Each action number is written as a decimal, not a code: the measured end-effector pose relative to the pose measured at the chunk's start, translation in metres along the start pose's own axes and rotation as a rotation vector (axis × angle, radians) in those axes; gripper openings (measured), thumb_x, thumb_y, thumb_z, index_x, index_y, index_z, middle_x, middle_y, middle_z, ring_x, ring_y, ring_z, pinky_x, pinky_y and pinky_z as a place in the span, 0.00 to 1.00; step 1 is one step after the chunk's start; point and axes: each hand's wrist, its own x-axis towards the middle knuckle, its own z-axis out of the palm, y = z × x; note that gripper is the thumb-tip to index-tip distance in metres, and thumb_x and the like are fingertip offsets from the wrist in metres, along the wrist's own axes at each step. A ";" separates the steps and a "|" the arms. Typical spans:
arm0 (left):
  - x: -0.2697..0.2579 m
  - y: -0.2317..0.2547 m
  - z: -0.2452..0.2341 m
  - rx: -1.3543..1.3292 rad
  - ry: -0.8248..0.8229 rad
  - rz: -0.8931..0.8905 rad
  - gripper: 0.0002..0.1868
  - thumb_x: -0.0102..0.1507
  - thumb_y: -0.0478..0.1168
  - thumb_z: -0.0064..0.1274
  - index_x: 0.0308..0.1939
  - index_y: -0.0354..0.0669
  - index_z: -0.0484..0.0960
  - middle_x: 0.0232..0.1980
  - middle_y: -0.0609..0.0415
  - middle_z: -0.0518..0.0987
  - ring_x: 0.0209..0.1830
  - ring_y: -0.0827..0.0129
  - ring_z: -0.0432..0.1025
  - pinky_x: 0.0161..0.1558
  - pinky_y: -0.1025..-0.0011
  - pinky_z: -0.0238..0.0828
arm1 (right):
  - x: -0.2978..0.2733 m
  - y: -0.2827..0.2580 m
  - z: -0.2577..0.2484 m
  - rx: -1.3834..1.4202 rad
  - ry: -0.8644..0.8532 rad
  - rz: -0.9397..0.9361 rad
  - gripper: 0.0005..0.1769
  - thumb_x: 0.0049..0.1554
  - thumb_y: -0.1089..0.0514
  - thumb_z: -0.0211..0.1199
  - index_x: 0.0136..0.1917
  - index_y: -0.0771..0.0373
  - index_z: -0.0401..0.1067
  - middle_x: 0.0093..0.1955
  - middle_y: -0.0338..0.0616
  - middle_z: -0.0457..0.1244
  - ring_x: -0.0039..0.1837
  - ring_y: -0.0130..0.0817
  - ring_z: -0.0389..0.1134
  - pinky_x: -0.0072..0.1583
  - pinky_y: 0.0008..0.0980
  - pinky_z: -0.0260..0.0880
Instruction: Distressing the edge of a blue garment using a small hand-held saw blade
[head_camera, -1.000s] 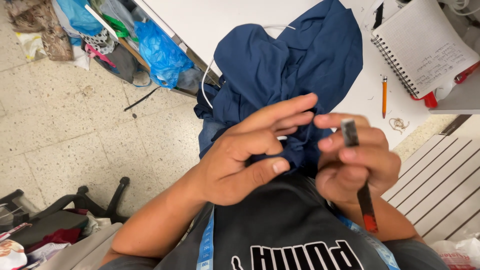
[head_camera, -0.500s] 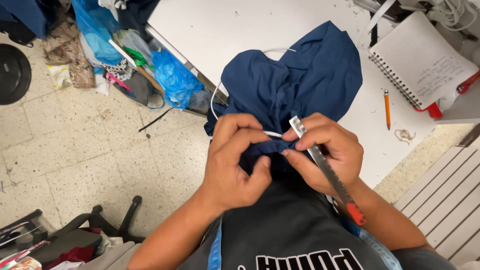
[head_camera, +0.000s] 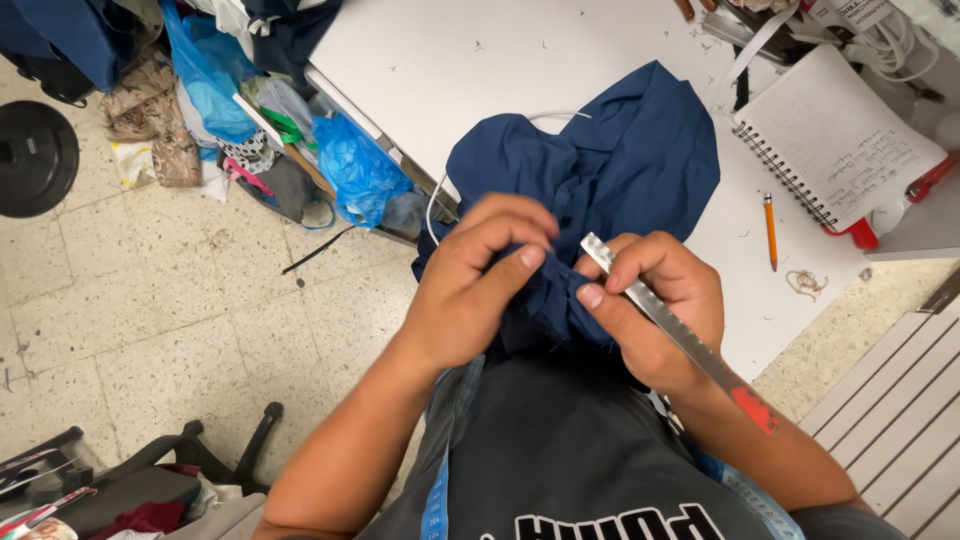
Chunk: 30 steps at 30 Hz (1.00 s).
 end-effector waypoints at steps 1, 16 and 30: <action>-0.003 0.006 0.005 0.002 0.000 0.002 0.12 0.71 0.45 0.44 0.41 0.42 0.79 0.52 0.52 0.77 0.56 0.64 0.72 0.64 0.66 0.65 | 0.001 0.003 0.000 0.001 0.000 -0.002 0.12 0.57 0.69 0.65 0.43 0.56 0.64 0.46 0.44 0.67 0.45 0.25 0.66 0.47 0.23 0.68; -0.028 0.007 0.031 -0.224 0.196 -0.162 0.13 0.65 0.35 0.58 0.52 0.37 0.77 0.51 0.49 0.79 0.51 0.66 0.80 0.61 0.69 0.83 | -0.003 0.009 0.005 -0.109 -0.004 -0.229 0.14 0.58 0.70 0.64 0.48 0.57 0.63 0.52 0.50 0.68 0.50 0.33 0.71 0.51 0.26 0.71; -0.039 -0.050 0.039 -0.639 0.258 -0.149 0.07 0.64 0.27 0.59 0.46 0.27 0.83 0.35 0.47 0.79 0.36 0.67 0.80 0.41 0.69 0.83 | -0.003 0.014 0.014 -0.166 -0.005 -0.397 0.17 0.51 0.76 0.68 0.41 0.63 0.62 0.43 0.53 0.71 0.35 0.35 0.76 0.38 0.28 0.76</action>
